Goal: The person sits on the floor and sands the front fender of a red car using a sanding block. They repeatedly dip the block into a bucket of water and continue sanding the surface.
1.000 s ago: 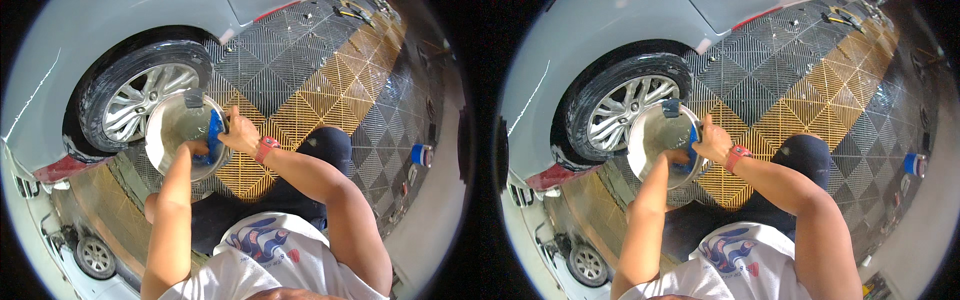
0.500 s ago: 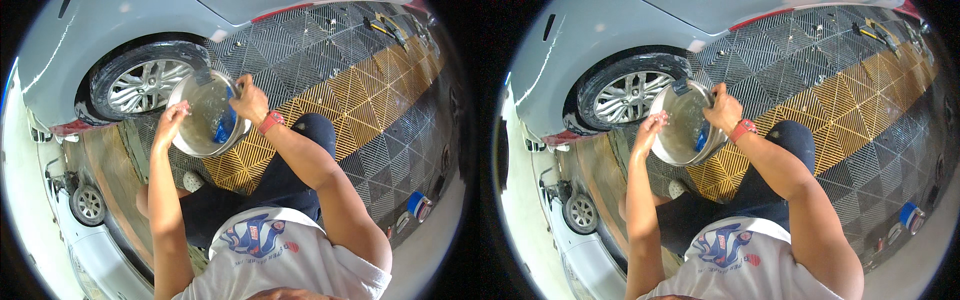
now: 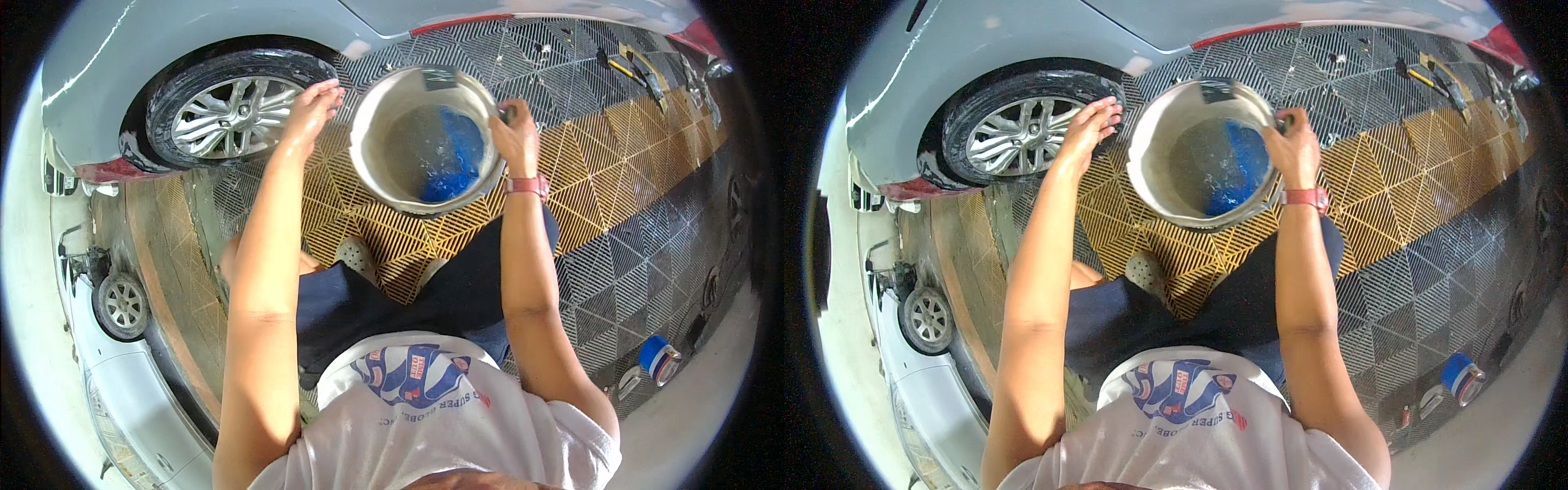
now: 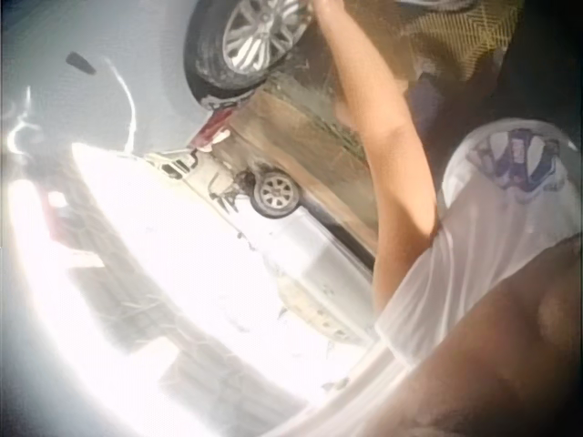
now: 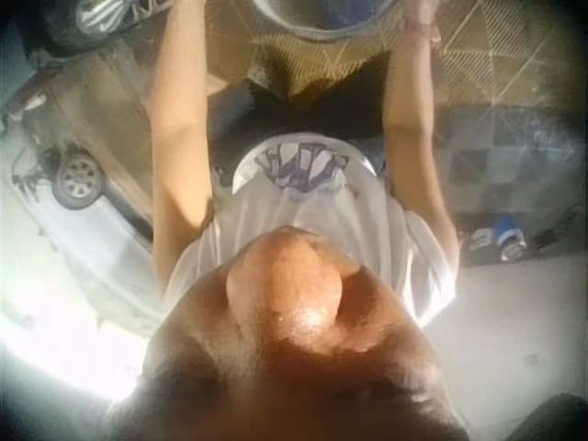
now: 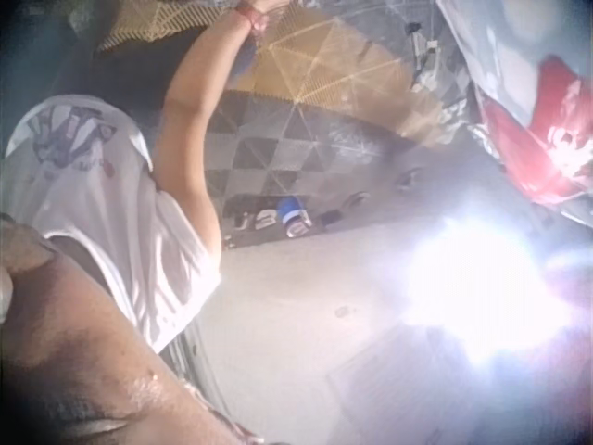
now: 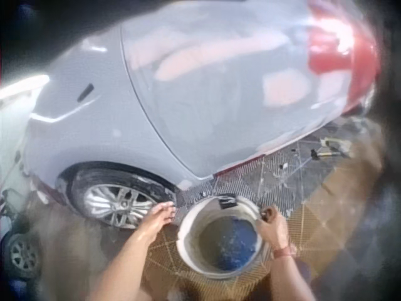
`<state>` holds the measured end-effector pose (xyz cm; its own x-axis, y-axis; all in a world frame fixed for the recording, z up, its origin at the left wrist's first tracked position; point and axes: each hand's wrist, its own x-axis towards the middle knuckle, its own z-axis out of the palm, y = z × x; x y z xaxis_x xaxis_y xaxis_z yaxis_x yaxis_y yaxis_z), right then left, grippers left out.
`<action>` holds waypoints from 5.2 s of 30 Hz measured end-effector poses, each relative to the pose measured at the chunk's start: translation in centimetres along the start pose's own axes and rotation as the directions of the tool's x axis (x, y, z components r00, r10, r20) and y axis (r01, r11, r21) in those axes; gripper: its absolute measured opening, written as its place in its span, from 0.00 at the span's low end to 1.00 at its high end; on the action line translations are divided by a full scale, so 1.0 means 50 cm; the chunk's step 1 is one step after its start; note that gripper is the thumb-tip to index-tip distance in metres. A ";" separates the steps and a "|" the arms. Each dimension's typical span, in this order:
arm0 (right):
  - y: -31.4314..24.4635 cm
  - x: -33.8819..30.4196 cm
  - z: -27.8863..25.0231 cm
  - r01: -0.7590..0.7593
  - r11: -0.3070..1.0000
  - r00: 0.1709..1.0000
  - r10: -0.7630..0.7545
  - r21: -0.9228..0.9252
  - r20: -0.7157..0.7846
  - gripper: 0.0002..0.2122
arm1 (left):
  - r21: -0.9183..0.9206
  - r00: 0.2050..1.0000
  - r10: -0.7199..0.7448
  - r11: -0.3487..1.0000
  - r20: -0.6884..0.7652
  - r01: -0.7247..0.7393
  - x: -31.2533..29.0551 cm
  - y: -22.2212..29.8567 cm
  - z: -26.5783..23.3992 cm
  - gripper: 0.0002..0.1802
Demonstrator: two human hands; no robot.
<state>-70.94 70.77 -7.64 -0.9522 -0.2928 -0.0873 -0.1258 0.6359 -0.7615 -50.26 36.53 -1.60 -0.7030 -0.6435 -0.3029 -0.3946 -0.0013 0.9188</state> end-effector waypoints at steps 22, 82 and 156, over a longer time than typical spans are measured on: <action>-0.148 -0.018 0.182 0.595 0.761 0.626 -0.236 -0.259 0.743 0.14 | -0.087 0.991 0.096 0.992 0.088 -0.088 0.181 -0.099 0.094 0.58; 0.062 0.074 0.296 0.230 0.817 0.882 0.054 -0.528 0.468 0.12 | 0.329 0.956 -0.080 0.944 0.283 -0.018 0.187 -0.031 0.011 0.53; -0.302 0.132 0.419 0.578 0.424 0.816 -0.277 -0.697 0.508 0.14 | 0.291 0.710 0.392 0.919 -0.585 -0.267 0.196 -0.094 0.168 0.19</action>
<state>-69.49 44.28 -10.18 -0.6004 -0.7776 -0.1864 -0.7979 0.5982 0.0747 -60.25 36.65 -11.00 -0.3074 -0.9054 0.2928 -0.3473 0.3932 0.8513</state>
